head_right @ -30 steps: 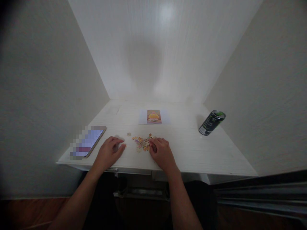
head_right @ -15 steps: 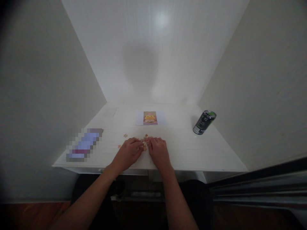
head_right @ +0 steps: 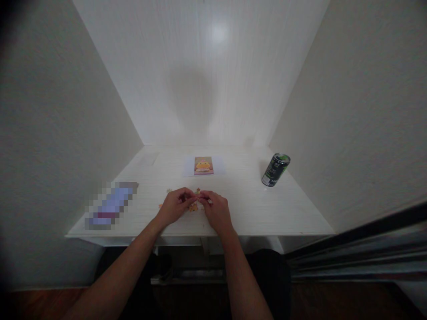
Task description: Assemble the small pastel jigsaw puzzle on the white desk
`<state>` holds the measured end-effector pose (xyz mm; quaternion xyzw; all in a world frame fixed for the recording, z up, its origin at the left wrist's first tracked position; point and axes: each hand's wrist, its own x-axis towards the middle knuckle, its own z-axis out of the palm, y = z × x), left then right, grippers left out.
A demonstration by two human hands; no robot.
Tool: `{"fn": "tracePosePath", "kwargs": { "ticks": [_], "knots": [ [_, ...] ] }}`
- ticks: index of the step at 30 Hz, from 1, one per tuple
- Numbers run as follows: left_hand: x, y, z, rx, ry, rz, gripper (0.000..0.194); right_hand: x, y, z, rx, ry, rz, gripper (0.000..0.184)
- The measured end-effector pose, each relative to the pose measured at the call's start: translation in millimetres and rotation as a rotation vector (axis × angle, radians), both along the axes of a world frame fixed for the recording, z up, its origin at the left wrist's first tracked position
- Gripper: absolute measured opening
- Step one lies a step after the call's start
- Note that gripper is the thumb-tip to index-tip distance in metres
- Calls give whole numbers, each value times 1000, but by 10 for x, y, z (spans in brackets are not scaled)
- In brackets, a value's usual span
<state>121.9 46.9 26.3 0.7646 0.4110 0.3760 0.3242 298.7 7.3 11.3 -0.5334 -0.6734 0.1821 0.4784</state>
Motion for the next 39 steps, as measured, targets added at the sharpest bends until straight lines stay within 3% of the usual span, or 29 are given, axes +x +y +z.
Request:
{"fn": "tracePosePath", "kwargs": {
  "ticks": [4,7,11,18,22,29,39],
  "knots": [
    [-24,29,-9,-44,-56,-25,28,-4,5,-10,-11,1,26,17],
    [-105,39,-17,-2,-55,49,26,-2,12,-2,4,-45,28,18],
    [-353,-8,8,149,58,172,16,-27,-8,26,23,-129,28,18],
    [-649,-188,-1,289,283,134,14,-105,-68,52,25,-409,101,17],
    [-576,-243,-28,331,319,144,10,-112,-41,19,24,-390,115,13],
    [-268,-300,-64,316,363,62,19,-58,3,-38,4,-291,129,35],
    [-164,-250,-67,313,352,27,21,-43,-19,35,-12,-68,163,25]
  ]
}}
